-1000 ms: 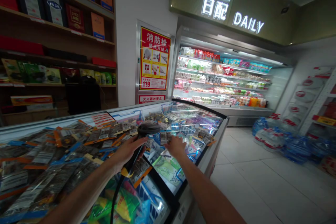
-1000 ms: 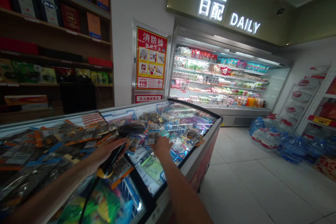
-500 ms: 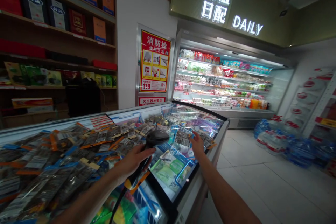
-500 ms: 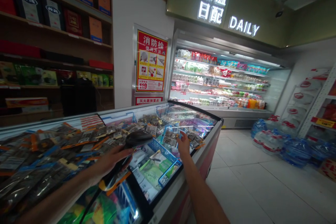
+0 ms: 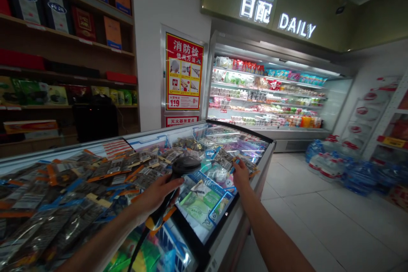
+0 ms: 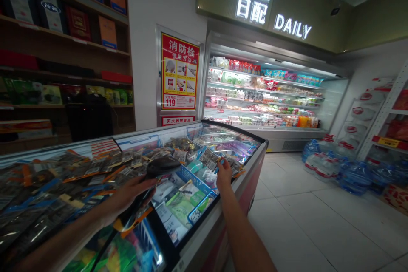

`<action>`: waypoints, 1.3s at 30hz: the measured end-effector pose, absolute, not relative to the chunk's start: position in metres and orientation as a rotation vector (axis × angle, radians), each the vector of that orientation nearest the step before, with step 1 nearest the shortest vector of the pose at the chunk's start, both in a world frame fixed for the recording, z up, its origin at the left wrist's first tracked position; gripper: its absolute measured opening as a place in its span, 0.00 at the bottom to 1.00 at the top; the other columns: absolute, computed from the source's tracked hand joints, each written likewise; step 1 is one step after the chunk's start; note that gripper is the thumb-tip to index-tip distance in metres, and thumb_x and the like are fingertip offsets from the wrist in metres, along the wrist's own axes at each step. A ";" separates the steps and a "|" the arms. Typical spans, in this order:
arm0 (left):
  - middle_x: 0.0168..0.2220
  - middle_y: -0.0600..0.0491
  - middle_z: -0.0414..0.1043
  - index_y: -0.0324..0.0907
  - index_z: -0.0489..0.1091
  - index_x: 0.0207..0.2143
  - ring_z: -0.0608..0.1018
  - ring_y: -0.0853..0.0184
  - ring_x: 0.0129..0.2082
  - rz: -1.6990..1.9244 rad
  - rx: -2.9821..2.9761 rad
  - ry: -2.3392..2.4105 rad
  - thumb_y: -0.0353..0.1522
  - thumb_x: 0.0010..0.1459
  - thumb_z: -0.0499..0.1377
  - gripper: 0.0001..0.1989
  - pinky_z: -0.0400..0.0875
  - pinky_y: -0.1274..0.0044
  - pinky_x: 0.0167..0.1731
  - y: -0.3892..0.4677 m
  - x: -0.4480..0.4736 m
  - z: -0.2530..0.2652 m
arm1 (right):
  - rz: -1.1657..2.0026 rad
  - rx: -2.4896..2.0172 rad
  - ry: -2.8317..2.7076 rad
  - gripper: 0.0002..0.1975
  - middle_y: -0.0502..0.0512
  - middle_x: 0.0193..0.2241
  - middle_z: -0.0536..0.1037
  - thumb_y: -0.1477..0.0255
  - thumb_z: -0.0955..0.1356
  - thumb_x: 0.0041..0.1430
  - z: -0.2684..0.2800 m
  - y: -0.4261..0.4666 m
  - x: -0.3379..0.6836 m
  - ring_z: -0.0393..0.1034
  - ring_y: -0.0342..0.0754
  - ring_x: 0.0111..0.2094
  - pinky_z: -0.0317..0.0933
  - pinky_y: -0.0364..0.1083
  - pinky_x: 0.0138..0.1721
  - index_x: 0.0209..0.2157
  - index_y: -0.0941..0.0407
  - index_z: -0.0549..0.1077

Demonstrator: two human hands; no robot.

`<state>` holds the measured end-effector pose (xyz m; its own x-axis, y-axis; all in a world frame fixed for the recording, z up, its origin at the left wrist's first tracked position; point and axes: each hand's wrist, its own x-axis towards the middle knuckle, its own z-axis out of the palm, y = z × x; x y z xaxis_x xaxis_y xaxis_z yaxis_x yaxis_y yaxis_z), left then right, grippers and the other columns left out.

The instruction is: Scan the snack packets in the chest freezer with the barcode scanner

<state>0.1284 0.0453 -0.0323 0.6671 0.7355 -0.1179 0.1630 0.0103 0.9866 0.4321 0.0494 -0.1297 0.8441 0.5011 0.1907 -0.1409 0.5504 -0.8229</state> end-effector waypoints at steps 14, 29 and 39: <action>0.15 0.58 0.61 0.41 0.60 0.21 0.62 0.74 0.15 0.526 1.659 0.718 0.48 0.44 0.55 0.19 0.55 0.80 0.18 0.057 0.133 -0.026 | 0.423 -0.840 -0.462 0.18 0.45 0.24 0.74 0.71 0.70 0.32 -0.134 0.056 0.431 0.68 0.42 0.26 0.61 0.42 0.29 0.32 0.55 0.71; 0.16 0.61 0.59 0.41 0.59 0.23 0.61 0.75 0.15 0.515 1.733 0.593 0.46 0.44 0.56 0.17 0.53 0.80 0.17 0.066 0.130 -0.030 | 0.411 -0.829 -0.456 0.15 0.46 0.25 0.75 0.72 0.69 0.34 -0.133 0.054 0.433 0.69 0.42 0.28 0.62 0.42 0.33 0.31 0.55 0.72; 0.16 0.60 0.60 0.41 0.59 0.22 0.62 0.74 0.16 0.486 1.725 0.624 0.46 0.46 0.55 0.17 0.54 0.80 0.19 0.073 0.128 -0.038 | 0.412 -0.808 -0.465 0.15 0.47 0.25 0.75 0.71 0.69 0.35 -0.132 0.054 0.432 0.70 0.43 0.29 0.63 0.43 0.33 0.31 0.55 0.72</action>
<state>0.1278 0.0734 -0.0380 0.7704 0.6375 -0.0037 0.1524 -0.1785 0.9721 0.4319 0.0543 -0.1321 0.8230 0.5166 0.2363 -0.1721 0.6231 -0.7630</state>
